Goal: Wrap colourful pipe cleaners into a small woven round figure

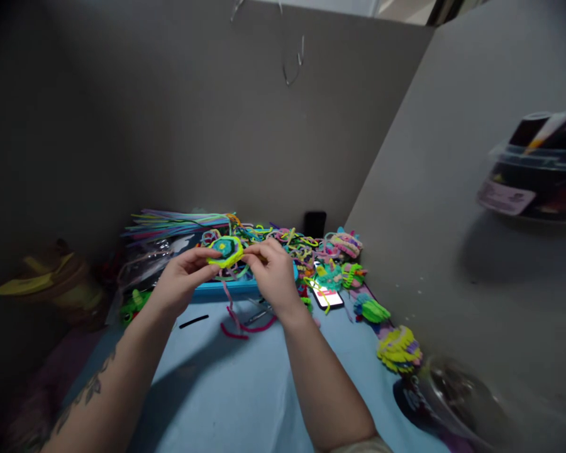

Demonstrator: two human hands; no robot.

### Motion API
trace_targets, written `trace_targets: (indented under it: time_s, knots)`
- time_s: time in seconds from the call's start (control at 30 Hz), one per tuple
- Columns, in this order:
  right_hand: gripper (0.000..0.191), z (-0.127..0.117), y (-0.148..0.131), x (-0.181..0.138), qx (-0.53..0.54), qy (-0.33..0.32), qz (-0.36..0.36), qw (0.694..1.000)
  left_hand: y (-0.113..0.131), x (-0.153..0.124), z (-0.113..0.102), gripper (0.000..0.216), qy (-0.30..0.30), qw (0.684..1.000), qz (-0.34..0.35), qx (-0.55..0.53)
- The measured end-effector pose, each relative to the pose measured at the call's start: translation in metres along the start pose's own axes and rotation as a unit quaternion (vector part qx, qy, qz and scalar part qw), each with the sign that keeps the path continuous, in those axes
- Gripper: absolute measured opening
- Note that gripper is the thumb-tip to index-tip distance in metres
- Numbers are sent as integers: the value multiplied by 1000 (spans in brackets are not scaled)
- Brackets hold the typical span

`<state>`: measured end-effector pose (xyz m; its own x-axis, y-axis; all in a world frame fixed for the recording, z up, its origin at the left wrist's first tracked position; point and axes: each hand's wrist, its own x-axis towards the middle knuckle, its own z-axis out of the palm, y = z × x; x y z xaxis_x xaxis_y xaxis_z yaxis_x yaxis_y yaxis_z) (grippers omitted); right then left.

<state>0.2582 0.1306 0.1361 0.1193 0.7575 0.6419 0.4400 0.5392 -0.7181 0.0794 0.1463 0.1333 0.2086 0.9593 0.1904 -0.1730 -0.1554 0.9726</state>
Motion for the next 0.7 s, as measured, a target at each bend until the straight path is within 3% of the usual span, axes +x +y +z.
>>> trace_targets:
  time_s: [0.23, 0.4, 0.53, 0.7]
  knots:
    - [10, 4, 5, 0, 30, -57, 57, 996, -4, 4, -7, 31, -32, 999, 9, 10]
    - [13, 8, 7, 0, 10, 12, 73, 997, -10, 5, 1, 44, 103, 990, 66, 65]
    - [15, 11, 5, -1, 0, 36, 78, 996, -10, 0, 15, 42, 76, 996, 30, 40]
    - [15, 19, 4, -5, 14, -5, 82, 996, -8, -4, 22, 57, 94, 995, -18, -33]
